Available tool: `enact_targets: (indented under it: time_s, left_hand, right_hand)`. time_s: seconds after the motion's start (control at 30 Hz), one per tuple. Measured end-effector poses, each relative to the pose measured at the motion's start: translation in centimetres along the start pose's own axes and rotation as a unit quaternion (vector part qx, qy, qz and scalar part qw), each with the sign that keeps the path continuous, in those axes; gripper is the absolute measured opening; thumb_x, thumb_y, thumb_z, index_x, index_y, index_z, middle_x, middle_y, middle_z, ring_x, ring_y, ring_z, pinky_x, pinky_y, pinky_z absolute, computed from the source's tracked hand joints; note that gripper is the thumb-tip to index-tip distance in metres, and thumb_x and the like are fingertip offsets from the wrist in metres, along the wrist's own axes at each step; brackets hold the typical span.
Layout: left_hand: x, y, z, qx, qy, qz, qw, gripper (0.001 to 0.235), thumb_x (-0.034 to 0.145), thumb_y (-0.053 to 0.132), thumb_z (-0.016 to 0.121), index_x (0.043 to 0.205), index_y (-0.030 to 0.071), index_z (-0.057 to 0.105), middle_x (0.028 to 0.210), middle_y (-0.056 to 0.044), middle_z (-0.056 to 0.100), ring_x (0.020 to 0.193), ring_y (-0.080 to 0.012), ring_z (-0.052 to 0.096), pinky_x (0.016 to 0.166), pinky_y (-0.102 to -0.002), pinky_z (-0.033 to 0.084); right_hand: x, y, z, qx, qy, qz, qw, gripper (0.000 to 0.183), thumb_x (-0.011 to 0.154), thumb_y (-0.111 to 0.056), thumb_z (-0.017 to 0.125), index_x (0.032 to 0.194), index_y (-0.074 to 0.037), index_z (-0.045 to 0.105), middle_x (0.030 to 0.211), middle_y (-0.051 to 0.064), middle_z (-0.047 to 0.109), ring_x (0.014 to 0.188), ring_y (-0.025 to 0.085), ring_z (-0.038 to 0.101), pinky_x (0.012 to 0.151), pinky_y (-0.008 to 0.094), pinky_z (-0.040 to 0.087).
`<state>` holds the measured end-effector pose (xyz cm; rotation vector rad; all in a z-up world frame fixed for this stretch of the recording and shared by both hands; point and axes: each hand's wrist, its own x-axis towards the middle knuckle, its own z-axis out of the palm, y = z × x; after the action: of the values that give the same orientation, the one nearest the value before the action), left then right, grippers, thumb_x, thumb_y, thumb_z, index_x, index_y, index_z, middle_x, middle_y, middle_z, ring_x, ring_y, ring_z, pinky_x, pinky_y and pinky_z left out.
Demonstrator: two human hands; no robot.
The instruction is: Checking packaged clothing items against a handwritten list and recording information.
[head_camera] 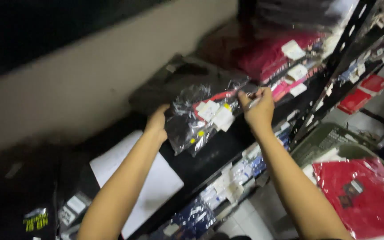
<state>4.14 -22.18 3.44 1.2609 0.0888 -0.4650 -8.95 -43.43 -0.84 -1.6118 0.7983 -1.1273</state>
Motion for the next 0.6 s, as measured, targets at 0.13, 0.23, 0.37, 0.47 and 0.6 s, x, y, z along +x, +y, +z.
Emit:
enact_targets:
  time_s: [0.13, 0.23, 0.37, 0.47, 0.6]
  left_hand:
    - [-4.1, 4.0, 2.6, 0.059, 0.062, 0.075, 0.993, 0.058, 0.07, 0.025, 0.068, 0.118, 0.001, 0.045, 0.11, -0.018, 0.052, 0.098, -0.0298, 0.055, 0.074, -0.043, 0.049]
    - [-3.7, 2.4, 2.9, 0.083, 0.046, 0.062, 0.994, 0.057, 0.069, 0.026, 0.067, 0.117, 0.002, 0.046, 0.11, -0.017, 0.052, 0.101, -0.0286, 0.054, 0.077, -0.041, 0.048]
    - [-6.1, 2.8, 2.9, 0.217, 0.085, 0.004, 0.973, 0.077, 0.064, 0.05, 0.064, 0.119, 0.003, 0.036, 0.124, -0.015, 0.033, 0.119, -0.0232, 0.029, 0.1, -0.033, 0.026]
    - [-6.0, 3.3, 3.1, -0.086, 0.031, -0.04, 0.995, 0.06, 0.068, 0.03, 0.062, 0.118, 0.004, 0.044, 0.117, -0.019, 0.047, 0.11, -0.0325, 0.047, 0.087, -0.044, 0.042]
    - [1.1, 0.9, -1.2, -0.151, -0.02, -0.066, 0.986, 0.043, 0.068, 0.023, 0.067, 0.104, 0.003, 0.053, 0.102, -0.018, 0.058, 0.095, -0.0314, 0.058, 0.075, -0.042, 0.049]
  right_hand:
    - [-0.9, -4.1, 0.6, -0.093, 0.0, -0.104, 0.99, 0.037, 0.07, -0.023, 0.073, 0.083, -0.015, 0.039, 0.073, 0.004, 0.06, 0.068, 0.024, 0.06, 0.061, 0.032, 0.044]
    - [-1.6, -2.9, 0.2, -0.155, 0.018, -0.186, 0.97, 0.032, 0.075, -0.021, 0.071, 0.084, -0.009, 0.042, 0.07, 0.015, 0.059, 0.068, 0.037, 0.059, 0.059, 0.042, 0.044]
    - [-2.8, 0.4, -0.9, -0.162, 0.103, -0.173, 0.966, 0.032, 0.075, -0.028, 0.074, 0.083, -0.009, 0.049, 0.067, 0.01, 0.058, 0.066, 0.031, 0.06, 0.058, 0.037, 0.046]
    - [-4.4, 0.5, -3.0, -0.17, 0.119, -0.193, 0.959, 0.02, 0.08, -0.023, 0.071, 0.088, -0.015, 0.055, 0.067, 0.004, 0.056, 0.064, 0.024, 0.059, 0.058, 0.033, 0.047]
    - [-5.3, -0.2, -3.3, -0.143, 0.112, -0.2, 0.963, 0.024, 0.084, -0.02, 0.067, 0.079, -0.009, 0.046, 0.072, 0.008, 0.06, 0.066, 0.029, 0.06, 0.058, 0.035, 0.045]
